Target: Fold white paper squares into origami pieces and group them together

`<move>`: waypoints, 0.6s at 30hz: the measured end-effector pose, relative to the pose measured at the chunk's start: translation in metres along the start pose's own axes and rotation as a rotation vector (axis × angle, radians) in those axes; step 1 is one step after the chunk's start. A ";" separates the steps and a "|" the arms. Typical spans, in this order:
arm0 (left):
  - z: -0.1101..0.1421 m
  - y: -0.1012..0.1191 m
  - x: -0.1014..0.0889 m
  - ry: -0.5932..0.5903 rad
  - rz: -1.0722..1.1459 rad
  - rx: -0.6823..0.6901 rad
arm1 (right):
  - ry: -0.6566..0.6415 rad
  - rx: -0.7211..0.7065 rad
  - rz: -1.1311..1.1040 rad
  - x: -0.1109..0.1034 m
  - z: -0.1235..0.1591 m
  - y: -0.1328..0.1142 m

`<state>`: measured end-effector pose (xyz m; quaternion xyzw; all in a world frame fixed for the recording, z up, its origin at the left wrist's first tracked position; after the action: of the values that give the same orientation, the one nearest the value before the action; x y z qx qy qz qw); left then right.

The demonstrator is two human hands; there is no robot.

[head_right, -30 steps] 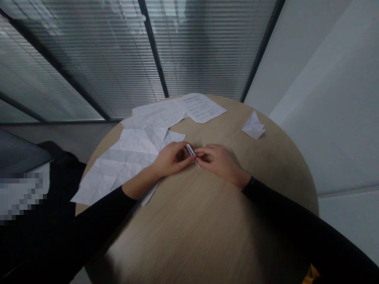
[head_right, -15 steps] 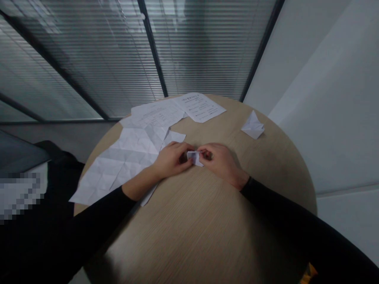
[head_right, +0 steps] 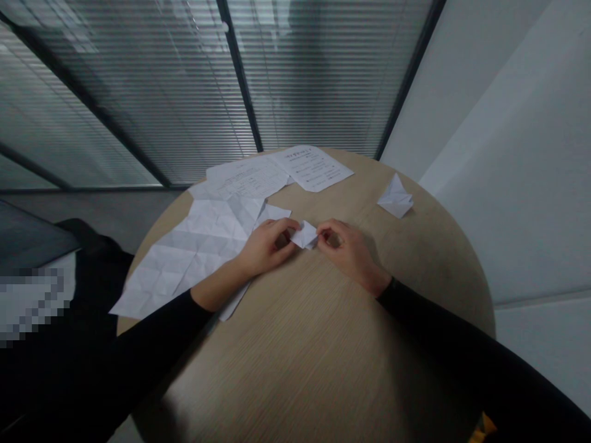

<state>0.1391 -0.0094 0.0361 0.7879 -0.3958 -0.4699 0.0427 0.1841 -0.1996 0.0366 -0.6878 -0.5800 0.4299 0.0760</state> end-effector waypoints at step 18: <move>-0.001 0.004 0.003 -0.030 0.194 -0.047 | -0.047 0.084 -0.125 0.013 0.006 0.009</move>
<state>0.1377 -0.0142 0.0365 0.7374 -0.4597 -0.4846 0.1005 0.1862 -0.1937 0.0211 -0.6360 -0.6050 0.4644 0.1178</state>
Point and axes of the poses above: each hand's wrist, its own z-axis away from the middle knuckle, its own x-axis out of the palm, y = z × x, the point moved 9 cm from there along -z, towards the middle knuckle, and after that the axes turned 4 degrees about y, right-handed, at the moved point
